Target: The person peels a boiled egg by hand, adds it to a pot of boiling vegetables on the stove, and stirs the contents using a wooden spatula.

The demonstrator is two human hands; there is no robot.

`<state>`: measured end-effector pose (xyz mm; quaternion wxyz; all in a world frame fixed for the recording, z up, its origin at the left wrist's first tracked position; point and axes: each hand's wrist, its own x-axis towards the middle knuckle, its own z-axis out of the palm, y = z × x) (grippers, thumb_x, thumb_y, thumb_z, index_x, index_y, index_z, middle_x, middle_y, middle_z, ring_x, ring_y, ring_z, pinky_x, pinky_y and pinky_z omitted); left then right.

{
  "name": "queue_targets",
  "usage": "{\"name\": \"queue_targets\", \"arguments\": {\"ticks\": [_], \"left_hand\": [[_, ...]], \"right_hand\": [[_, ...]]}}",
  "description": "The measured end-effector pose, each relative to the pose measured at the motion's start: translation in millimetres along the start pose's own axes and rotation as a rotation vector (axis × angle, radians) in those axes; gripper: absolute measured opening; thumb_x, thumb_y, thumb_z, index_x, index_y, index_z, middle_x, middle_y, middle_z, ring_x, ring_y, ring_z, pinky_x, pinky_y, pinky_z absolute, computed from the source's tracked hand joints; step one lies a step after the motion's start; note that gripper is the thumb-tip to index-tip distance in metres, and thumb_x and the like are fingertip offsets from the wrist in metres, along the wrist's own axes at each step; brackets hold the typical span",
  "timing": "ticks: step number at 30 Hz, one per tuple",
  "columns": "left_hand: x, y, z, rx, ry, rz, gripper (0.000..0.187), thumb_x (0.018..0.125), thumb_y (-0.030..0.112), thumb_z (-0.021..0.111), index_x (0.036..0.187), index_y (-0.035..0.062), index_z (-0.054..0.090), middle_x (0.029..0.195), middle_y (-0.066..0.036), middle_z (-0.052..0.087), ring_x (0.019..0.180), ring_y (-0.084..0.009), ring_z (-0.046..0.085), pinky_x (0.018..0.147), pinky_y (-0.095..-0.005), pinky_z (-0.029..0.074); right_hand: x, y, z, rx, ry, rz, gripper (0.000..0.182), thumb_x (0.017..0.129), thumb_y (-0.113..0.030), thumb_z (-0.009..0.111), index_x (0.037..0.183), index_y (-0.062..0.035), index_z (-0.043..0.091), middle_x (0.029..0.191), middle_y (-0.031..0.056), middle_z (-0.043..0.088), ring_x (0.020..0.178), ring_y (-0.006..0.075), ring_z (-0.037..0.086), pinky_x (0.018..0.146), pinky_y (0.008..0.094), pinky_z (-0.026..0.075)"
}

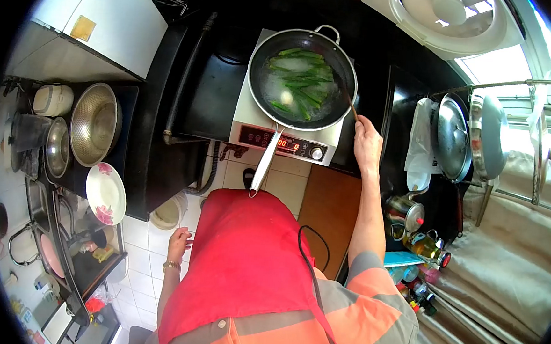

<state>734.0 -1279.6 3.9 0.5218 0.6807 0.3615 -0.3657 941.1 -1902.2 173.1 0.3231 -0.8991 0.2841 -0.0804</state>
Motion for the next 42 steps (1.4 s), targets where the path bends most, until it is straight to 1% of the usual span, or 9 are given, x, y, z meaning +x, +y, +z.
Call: {"name": "queue_targets", "arguments": {"ticks": [7, 8, 10, 12, 19, 21, 29, 32, 42], "left_hand": [[1, -5, -1, -0.014, 0.031, 0.01, 0.039, 0.101, 0.027, 0.063, 0.135, 0.0075, 0.062, 0.108, -0.008, 0.072, 0.083, -0.0175, 0.072, 0.069, -0.0307, 0.055], [2, -4, -1, -0.006, 0.035, 0.013, 0.04, 0.101, 0.028, 0.062, 0.135, 0.0075, 0.062, 0.108, -0.008, 0.072, 0.083, -0.0174, 0.072, 0.069, -0.0309, 0.055], [1, -2, -1, -0.003, 0.044, 0.015, 0.04, 0.101, 0.028, 0.062, 0.135, 0.0075, 0.062, 0.108, -0.008, 0.072, 0.084, -0.0174, 0.073, 0.07, -0.031, 0.055], [-1, -2, -1, -0.002, 0.039, 0.025, 0.041, 0.102, 0.029, 0.061, 0.136, 0.0072, 0.061, 0.109, -0.008, 0.072, 0.084, -0.0175, 0.072, 0.071, -0.0316, 0.055], [-3, -1, 3, 0.02, 0.031, -0.004, 0.041, 0.102, 0.028, 0.061, 0.136, 0.0064, 0.061, 0.111, -0.009, 0.072, 0.085, -0.0179, 0.072, 0.073, -0.0323, 0.055], [-3, -2, 3, 0.001, 0.018, -0.016, 0.033, 0.1, 0.025, 0.063, 0.131, 0.013, 0.062, 0.106, -0.001, 0.069, 0.083, -0.0152, 0.066, 0.075, -0.0339, 0.054], [-1, -6, 4, -0.03, 0.019, 0.01, 0.037, 0.101, 0.028, 0.063, 0.133, 0.0094, 0.061, 0.109, -0.006, 0.07, 0.084, -0.0168, 0.07, 0.074, -0.0329, 0.056], [0, -8, 6, -0.03, 0.023, 0.021, 0.04, 0.101, 0.029, 0.064, 0.135, 0.0071, 0.062, 0.108, -0.007, 0.071, 0.083, -0.0167, 0.071, 0.071, -0.0312, 0.056], [-3, 1, 11, -0.007, 0.034, 0.021, 0.043, 0.1, 0.028, 0.063, 0.136, 0.0062, 0.061, 0.111, -0.009, 0.072, 0.086, -0.0183, 0.072, 0.073, -0.0318, 0.056]], "right_hand": [[30, 19, 21, 0.016, 0.036, -0.024, 0.037, 0.102, -0.026, 0.055, 0.125, -0.0017, 0.071, 0.101, 0.0284, 0.073, 0.101, 0.0444, 0.071, 0.088, 0.0478, 0.054], [33, 31, 28, 0.069, 0.002, -0.002, 0.037, 0.103, -0.025, 0.056, 0.127, -0.0017, 0.071, 0.092, 0.0193, 0.072, 0.088, 0.031, 0.069, 0.08, 0.0408, 0.054], [36, 34, 30, 0.123, -0.035, 0.013, 0.037, 0.103, -0.024, 0.058, 0.129, -0.0017, 0.071, 0.082, 0.0103, 0.072, 0.075, 0.0176, 0.066, 0.072, 0.0338, 0.053], [34, 33, 28, 0.078, 0.012, -0.02, 0.037, 0.103, -0.024, 0.058, 0.13, -0.0021, 0.071, 0.082, 0.0057, 0.069, 0.073, 0.0117, 0.062, 0.07, 0.0303, 0.052], [39, 33, 25, 0.12, 0.111, -0.03, 0.038, 0.103, -0.025, 0.058, 0.132, -0.0024, 0.07, 0.085, 0.0062, 0.071, 0.077, 0.0127, 0.063, 0.071, 0.0301, 0.052], [37, 33, 26, 0.129, 0.099, -0.01, 0.039, 0.103, -0.025, 0.058, 0.132, -0.0025, 0.07, 0.086, 0.006, 0.071, 0.078, 0.0127, 0.063, 0.072, 0.03, 0.052], [27, 24, 21, 0.19, 0.069, 0.044, 0.039, 0.103, -0.026, 0.059, 0.133, -0.0033, 0.07, 0.086, 0.0041, 0.07, 0.078, 0.0113, 0.062, 0.071, 0.0291, 0.051], [19, 14, 14, 0.193, 0.027, 0.112, 0.038, 0.102, -0.025, 0.059, 0.13, -0.0012, 0.07, 0.092, 0.0141, 0.075, 0.084, 0.0202, 0.07, 0.081, 0.035, 0.053], [-5, 1, 5, 0.347, -0.167, 0.09, 0.035, 0.102, -0.023, 0.061, 0.127, -0.0015, 0.072, 0.079, 0.005, 0.068, 0.074, 0.0116, 0.061, 0.073, 0.0301, 0.052]]}}
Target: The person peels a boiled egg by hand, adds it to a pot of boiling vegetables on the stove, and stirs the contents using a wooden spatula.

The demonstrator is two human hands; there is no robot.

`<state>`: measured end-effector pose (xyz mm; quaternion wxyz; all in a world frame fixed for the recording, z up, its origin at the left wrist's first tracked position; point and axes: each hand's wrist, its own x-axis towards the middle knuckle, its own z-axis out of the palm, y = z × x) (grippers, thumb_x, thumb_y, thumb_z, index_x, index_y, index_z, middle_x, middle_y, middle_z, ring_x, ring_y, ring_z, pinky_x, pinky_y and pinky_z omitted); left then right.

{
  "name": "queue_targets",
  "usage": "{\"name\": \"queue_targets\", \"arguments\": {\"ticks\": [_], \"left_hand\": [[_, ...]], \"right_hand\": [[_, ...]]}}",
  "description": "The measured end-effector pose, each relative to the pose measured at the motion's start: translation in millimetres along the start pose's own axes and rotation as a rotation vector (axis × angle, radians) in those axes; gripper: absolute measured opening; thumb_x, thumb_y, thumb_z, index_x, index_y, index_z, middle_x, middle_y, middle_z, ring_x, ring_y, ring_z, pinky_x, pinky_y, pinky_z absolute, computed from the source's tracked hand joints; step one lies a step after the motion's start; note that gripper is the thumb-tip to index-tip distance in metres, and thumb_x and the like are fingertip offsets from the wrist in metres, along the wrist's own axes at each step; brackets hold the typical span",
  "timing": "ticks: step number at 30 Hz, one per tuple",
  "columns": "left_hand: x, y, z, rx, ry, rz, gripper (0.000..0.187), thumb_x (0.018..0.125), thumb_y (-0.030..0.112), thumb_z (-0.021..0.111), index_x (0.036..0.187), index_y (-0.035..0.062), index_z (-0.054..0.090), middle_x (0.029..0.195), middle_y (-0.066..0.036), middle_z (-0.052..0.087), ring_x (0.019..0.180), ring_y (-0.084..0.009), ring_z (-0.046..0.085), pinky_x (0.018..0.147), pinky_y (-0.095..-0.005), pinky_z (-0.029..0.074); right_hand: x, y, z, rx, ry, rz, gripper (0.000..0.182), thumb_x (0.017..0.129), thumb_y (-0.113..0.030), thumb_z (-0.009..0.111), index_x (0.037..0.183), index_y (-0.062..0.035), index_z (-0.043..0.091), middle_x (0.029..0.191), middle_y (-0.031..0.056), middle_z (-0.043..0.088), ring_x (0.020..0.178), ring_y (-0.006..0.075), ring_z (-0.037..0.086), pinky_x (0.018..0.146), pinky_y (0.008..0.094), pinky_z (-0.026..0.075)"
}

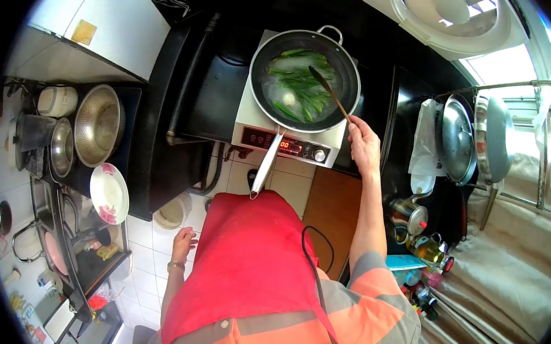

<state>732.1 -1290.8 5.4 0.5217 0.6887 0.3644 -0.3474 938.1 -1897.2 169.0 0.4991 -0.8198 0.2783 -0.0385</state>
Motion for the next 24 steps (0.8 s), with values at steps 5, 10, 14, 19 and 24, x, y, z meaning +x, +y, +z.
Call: {"name": "queue_targets", "arguments": {"ticks": [5, 10, 14, 19, 24], "left_hand": [[2, 3, 1, -0.006, -0.002, 0.0, 0.042, 0.1, 0.028, 0.062, 0.136, 0.0057, 0.061, 0.112, -0.009, 0.072, 0.087, -0.0187, 0.073, 0.073, -0.0323, 0.056], [3, 1, 0, -0.007, 0.003, 0.0, 0.042, 0.1, 0.028, 0.062, 0.137, 0.006, 0.061, 0.111, -0.009, 0.072, 0.087, -0.0192, 0.073, 0.074, -0.0325, 0.056], [4, -1, 0, -0.016, -0.012, -0.011, 0.042, 0.101, 0.028, 0.062, 0.137, 0.0062, 0.061, 0.112, -0.01, 0.072, 0.087, -0.0193, 0.073, 0.074, -0.0332, 0.056], [6, -4, 0, -0.012, -0.018, -0.006, 0.043, 0.101, 0.028, 0.062, 0.138, 0.0063, 0.06, 0.114, -0.01, 0.072, 0.087, -0.0192, 0.073, 0.074, -0.0339, 0.056], [7, 3, 0, 0.016, -0.012, -0.009, 0.043, 0.102, 0.028, 0.062, 0.14, 0.0064, 0.06, 0.114, -0.009, 0.072, 0.089, -0.0191, 0.072, 0.075, -0.0337, 0.056]], "right_hand": [[-14, -18, 4, -0.064, -0.06, -0.061, 0.034, 0.103, -0.023, 0.06, 0.127, -0.0016, 0.072, 0.075, 0.0054, 0.065, 0.071, 0.0106, 0.06, 0.07, 0.0294, 0.052], [-21, -25, 4, -0.143, -0.097, -0.056, 0.033, 0.102, -0.024, 0.064, 0.126, -0.0041, 0.073, 0.077, 0.0079, 0.068, 0.073, 0.0138, 0.063, 0.073, 0.0316, 0.053], [-20, -26, 8, -0.178, -0.074, -0.099, 0.032, 0.101, -0.024, 0.065, 0.125, -0.0044, 0.073, 0.086, 0.0156, 0.074, 0.081, 0.023, 0.071, 0.078, 0.0357, 0.055], [10, -24, 22, -0.275, 0.037, -0.354, 0.031, 0.098, -0.021, 0.064, 0.124, -0.005, 0.072, 0.098, 0.0218, 0.073, 0.093, 0.038, 0.072, 0.084, 0.0437, 0.056], [60, -37, 56, -0.4, 0.086, -0.403, 0.033, 0.099, -0.019, 0.058, 0.129, -0.0075, 0.069, 0.108, 0.025, 0.07, 0.101, 0.0458, 0.069, 0.089, 0.0526, 0.055]]}}
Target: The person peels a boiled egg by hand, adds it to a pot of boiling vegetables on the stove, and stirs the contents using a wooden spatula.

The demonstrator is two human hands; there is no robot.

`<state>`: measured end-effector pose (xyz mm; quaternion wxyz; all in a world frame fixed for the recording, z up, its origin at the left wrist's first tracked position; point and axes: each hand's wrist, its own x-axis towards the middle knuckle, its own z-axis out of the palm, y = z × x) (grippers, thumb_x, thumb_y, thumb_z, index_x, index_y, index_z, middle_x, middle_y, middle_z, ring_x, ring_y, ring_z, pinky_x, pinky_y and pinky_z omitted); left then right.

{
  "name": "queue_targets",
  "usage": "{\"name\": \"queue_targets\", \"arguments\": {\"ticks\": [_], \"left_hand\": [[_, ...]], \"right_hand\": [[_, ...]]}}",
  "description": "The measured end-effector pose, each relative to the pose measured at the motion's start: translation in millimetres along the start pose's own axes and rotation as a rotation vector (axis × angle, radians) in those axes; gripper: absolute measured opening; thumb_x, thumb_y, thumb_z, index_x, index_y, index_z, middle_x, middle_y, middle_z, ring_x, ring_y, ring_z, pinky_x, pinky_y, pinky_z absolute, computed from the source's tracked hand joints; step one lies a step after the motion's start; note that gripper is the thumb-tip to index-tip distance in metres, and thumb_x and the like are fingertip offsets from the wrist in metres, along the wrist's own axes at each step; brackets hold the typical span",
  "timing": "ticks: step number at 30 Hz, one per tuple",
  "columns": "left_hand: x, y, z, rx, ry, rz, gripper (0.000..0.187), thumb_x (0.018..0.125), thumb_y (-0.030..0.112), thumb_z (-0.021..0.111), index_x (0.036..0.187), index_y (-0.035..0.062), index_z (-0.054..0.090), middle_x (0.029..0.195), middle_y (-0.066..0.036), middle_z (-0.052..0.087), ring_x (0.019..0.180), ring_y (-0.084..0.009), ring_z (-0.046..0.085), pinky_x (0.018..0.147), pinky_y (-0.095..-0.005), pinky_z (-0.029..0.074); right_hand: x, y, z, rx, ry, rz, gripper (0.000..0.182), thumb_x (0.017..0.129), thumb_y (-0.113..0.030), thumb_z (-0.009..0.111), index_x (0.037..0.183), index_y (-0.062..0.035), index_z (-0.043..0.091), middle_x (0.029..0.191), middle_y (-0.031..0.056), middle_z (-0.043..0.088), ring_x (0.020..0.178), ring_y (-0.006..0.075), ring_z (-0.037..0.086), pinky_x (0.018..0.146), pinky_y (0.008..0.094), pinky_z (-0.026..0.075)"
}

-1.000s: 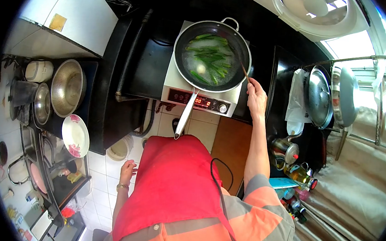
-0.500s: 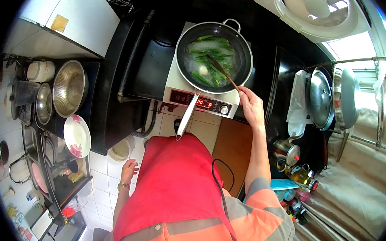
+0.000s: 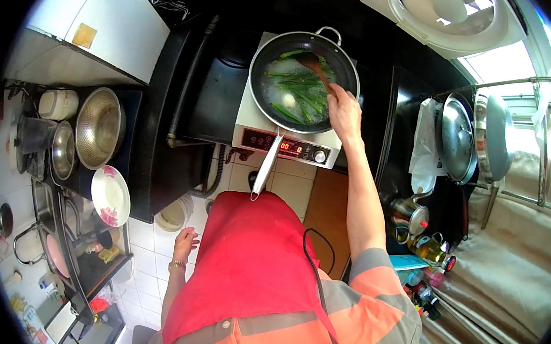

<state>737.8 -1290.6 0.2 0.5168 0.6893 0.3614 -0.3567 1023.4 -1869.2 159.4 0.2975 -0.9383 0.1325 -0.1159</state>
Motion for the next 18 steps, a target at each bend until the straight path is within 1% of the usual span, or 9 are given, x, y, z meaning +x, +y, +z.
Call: {"name": "queue_targets", "arguments": {"ticks": [1, 4, 8, 10, 14, 16, 18], "left_hand": [[-2, 2, 0, -0.001, 0.002, 0.001, 0.043, 0.102, 0.028, 0.062, 0.14, 0.0064, 0.06, 0.114, -0.009, 0.072, 0.089, -0.0191, 0.072, 0.075, -0.0337, 0.056], [-5, 1, -1, -0.02, 0.012, 0.005, 0.044, 0.102, 0.029, 0.062, 0.14, 0.0064, 0.06, 0.112, -0.009, 0.072, 0.089, -0.0189, 0.072, 0.075, -0.0334, 0.056], [-10, -9, -2, -0.053, 0.031, -0.003, 0.041, 0.101, 0.028, 0.063, 0.137, 0.0069, 0.061, 0.109, -0.007, 0.072, 0.085, -0.0176, 0.072, 0.073, -0.0326, 0.056], [-10, -21, -3, -0.073, 0.026, -0.008, 0.04, 0.101, 0.027, 0.063, 0.135, 0.0071, 0.062, 0.108, -0.007, 0.072, 0.084, -0.0171, 0.071, 0.071, -0.0322, 0.056], [1, -46, -6, -0.107, -0.022, -0.026, 0.036, 0.101, 0.026, 0.063, 0.133, 0.008, 0.063, 0.105, -0.007, 0.072, 0.083, -0.0162, 0.072, 0.069, -0.0312, 0.056], [3, -44, -5, -0.113, -0.046, -0.024, 0.036, 0.101, 0.026, 0.063, 0.132, 0.0082, 0.063, 0.105, -0.007, 0.072, 0.083, -0.0162, 0.072, 0.068, -0.031, 0.056], [3, -38, -5, -0.086, -0.014, -0.025, 0.035, 0.102, 0.026, 0.062, 0.132, 0.0084, 0.063, 0.105, -0.007, 0.072, 0.083, -0.0165, 0.072, 0.07, -0.0318, 0.056]], "right_hand": [[8, 0, 7, 0.002, 0.0, -0.001, 0.033, 0.099, -0.019, 0.058, 0.129, -0.0075, 0.069, 0.108, 0.025, 0.07, 0.101, 0.0458, 0.069, 0.089, 0.0526, 0.055], [22, 1, 26, -0.094, -0.042, 0.007, 0.036, 0.101, -0.022, 0.058, 0.134, -0.0092, 0.066, 0.115, 0.0271, 0.068, 0.103, 0.0484, 0.068, 0.091, 0.0551, 0.054], [17, -3, 24, -0.169, -0.116, 0.034, 0.036, 0.101, -0.021, 0.057, 0.133, -0.0077, 0.066, 0.114, 0.0275, 0.069, 0.105, 0.0476, 0.068, 0.093, 0.055, 0.054], [11, 8, 25, -0.17, -0.128, 0.028, 0.036, 0.101, -0.021, 0.057, 0.132, -0.0076, 0.067, 0.114, 0.0277, 0.069, 0.105, 0.0475, 0.068, 0.093, 0.055, 0.054], [-3, 12, 13, -0.159, -0.147, 0.047, 0.035, 0.101, -0.023, 0.057, 0.13, -0.0066, 0.069, 0.111, 0.0289, 0.07, 0.104, 0.0473, 0.068, 0.093, 0.0546, 0.054], [-9, 16, 9, -0.152, -0.142, 0.052, 0.036, 0.1, -0.023, 0.057, 0.13, -0.0063, 0.069, 0.11, 0.0295, 0.07, 0.104, 0.0472, 0.068, 0.093, 0.0545, 0.054], [-14, 20, 7, -0.101, -0.12, 0.029, 0.035, 0.1, -0.023, 0.058, 0.128, -0.0054, 0.07, 0.109, 0.0297, 0.07, 0.104, 0.0478, 0.068, 0.093, 0.0542, 0.054]]}}
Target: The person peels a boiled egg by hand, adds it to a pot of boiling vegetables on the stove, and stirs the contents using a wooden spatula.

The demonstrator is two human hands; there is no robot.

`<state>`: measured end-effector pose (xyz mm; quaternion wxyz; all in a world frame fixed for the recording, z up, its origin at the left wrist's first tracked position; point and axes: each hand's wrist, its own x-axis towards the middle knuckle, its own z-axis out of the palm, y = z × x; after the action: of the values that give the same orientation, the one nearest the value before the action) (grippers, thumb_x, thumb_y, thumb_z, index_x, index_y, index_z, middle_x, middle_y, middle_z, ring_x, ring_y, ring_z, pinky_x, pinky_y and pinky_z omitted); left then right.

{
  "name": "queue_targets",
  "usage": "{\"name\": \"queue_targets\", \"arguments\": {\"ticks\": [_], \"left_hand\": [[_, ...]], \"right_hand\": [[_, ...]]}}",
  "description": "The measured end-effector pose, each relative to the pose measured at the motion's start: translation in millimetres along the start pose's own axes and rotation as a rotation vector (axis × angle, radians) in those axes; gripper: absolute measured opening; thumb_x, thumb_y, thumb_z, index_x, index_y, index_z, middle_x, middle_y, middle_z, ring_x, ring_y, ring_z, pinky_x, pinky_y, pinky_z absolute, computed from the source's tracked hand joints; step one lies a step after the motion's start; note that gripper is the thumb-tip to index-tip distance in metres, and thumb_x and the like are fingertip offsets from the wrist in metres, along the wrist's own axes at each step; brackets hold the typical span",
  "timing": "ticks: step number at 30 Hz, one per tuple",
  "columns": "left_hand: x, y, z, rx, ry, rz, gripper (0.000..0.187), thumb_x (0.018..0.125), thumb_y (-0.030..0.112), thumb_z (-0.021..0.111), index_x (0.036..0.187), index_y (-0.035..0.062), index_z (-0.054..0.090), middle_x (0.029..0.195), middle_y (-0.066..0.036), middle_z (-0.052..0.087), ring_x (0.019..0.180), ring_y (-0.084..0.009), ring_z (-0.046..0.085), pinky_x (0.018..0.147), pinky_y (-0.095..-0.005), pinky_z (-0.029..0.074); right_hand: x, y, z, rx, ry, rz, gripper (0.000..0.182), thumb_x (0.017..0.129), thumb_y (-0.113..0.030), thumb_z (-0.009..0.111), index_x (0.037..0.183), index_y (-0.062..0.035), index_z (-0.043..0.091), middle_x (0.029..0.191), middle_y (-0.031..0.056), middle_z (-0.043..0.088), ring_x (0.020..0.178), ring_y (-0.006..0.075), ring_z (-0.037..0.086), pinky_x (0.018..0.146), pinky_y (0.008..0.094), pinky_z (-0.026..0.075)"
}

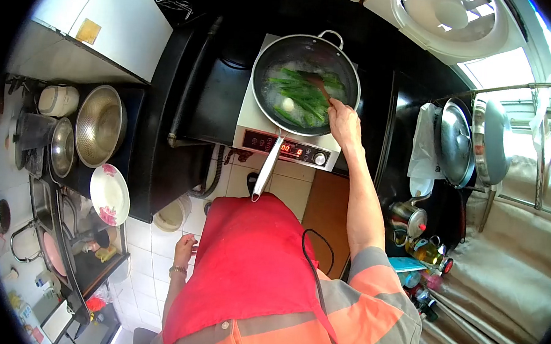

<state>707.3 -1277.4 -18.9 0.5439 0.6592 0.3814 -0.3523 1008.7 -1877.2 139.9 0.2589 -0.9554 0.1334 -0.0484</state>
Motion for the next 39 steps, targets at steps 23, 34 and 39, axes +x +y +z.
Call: {"name": "queue_targets", "arguments": {"ticks": [23, 34, 39], "left_hand": [[1, 21, -1, 0.077, 0.0, 0.013, 0.04, 0.101, 0.028, 0.062, 0.135, 0.0077, 0.062, 0.108, -0.007, 0.072, 0.084, -0.0174, 0.072, 0.069, -0.0315, 0.055], [-9, 48, 13, 0.075, -0.006, 0.021, 0.041, 0.103, 0.03, 0.062, 0.138, 0.0088, 0.059, 0.111, -0.004, 0.069, 0.09, -0.0171, 0.069, 0.077, -0.0329, 0.055], [-5, 38, 10, 0.058, 0.006, 0.015, 0.043, 0.1, 0.03, 0.063, 0.137, 0.0077, 0.061, 0.111, -0.007, 0.072, 0.087, -0.018, 0.072, 0.074, -0.0324, 0.056]], "right_hand": [[-80, -47, -109, 0.257, -0.348, 0.193, 0.03, 0.099, -0.021, 0.063, 0.116, 0.0006, 0.075, 0.098, 0.0264, 0.074, 0.09, 0.0368, 0.076, 0.083, 0.0397, 0.057], [-71, -6, -20, -0.068, -0.05, 0.001, 0.029, 0.099, -0.018, 0.061, 0.124, -0.0071, 0.07, 0.098, 0.0291, 0.07, 0.09, 0.0495, 0.07, 0.081, 0.0568, 0.057], [-35, -4, 1, 0.013, 0.057, -0.06, 0.029, 0.101, -0.018, 0.06, 0.125, -0.0057, 0.071, 0.1, 0.0286, 0.07, 0.091, 0.0491, 0.07, 0.081, 0.0557, 0.057]]}}
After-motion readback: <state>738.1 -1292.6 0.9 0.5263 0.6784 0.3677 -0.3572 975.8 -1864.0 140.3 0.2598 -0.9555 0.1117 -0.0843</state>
